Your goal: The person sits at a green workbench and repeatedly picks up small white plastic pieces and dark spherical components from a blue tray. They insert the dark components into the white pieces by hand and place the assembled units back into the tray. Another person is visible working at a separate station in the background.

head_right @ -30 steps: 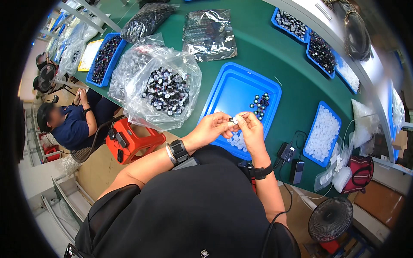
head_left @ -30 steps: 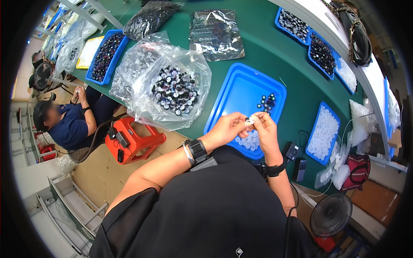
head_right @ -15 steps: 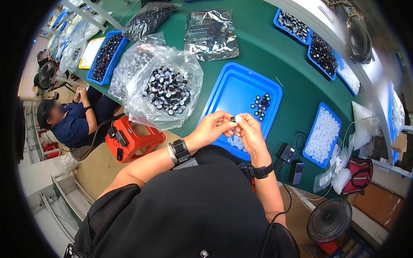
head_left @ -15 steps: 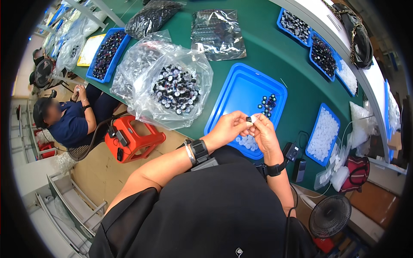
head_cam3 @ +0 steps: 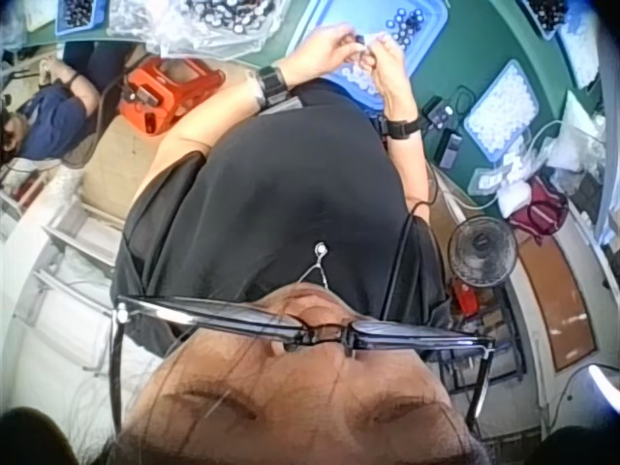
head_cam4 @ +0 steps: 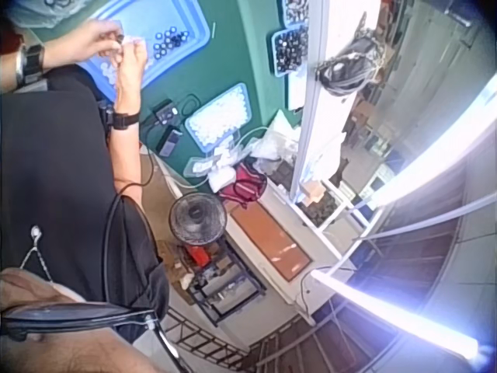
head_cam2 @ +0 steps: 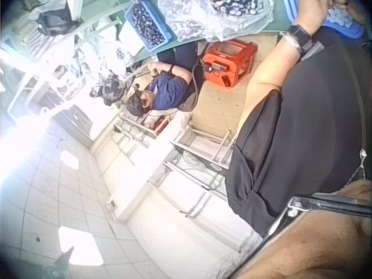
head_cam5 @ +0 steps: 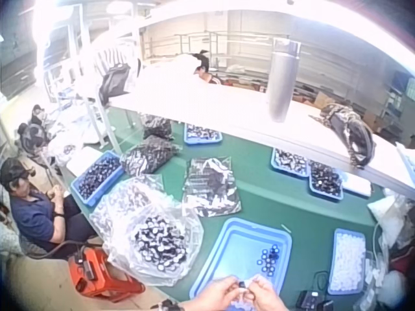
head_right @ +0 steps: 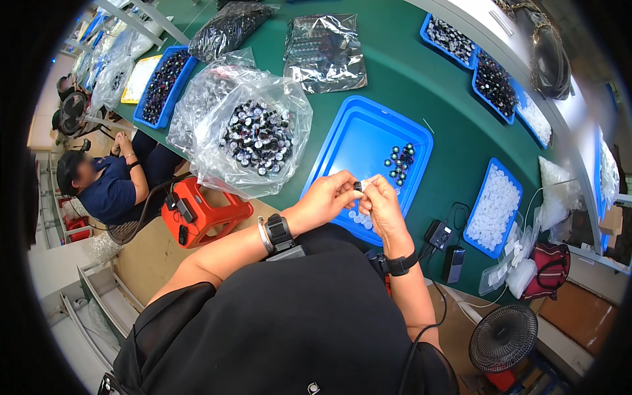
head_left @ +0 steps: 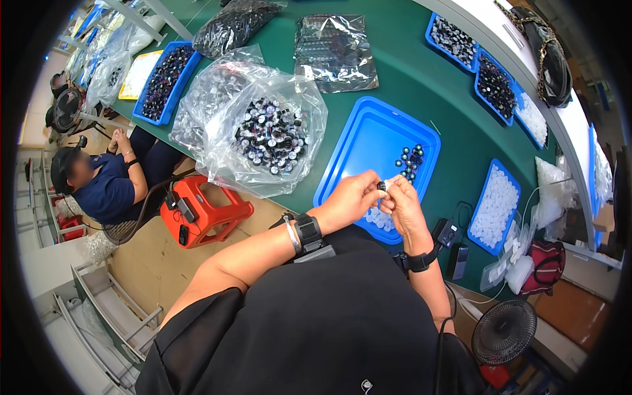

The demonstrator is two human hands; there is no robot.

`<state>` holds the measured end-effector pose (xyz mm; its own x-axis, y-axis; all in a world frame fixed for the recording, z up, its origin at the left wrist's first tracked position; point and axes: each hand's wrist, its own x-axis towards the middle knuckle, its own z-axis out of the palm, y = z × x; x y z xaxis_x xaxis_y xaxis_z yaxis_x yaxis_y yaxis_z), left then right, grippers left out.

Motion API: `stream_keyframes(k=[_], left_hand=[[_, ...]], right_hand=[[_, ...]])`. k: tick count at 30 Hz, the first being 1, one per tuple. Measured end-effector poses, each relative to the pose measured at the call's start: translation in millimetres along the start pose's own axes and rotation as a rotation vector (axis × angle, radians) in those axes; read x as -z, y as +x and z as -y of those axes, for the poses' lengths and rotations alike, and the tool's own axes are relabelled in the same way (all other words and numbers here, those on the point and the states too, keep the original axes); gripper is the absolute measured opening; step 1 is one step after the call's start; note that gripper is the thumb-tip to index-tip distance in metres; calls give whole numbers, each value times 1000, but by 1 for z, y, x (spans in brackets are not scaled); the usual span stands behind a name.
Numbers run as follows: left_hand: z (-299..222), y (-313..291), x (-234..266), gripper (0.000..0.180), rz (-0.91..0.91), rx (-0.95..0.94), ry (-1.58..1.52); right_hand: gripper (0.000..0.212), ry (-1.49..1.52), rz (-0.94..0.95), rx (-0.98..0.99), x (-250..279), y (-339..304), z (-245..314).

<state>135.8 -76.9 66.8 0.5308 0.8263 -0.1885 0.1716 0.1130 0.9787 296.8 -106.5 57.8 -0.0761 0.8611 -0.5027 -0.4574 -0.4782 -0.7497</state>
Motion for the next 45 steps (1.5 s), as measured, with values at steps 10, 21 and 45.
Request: stream_keyframes(k=[10,21,45], left_hand=[[4,3,3,15,9,-56,43],[19,6,9,20,64,370,-774],[102,-3,94,34,-527,418,-1509]], right_hand=[[9,-2,-68,-25,-5,2,-3],[23,-21,-39,16,-7,2,2],[24,-1220,-185,369,51,25,-68]])
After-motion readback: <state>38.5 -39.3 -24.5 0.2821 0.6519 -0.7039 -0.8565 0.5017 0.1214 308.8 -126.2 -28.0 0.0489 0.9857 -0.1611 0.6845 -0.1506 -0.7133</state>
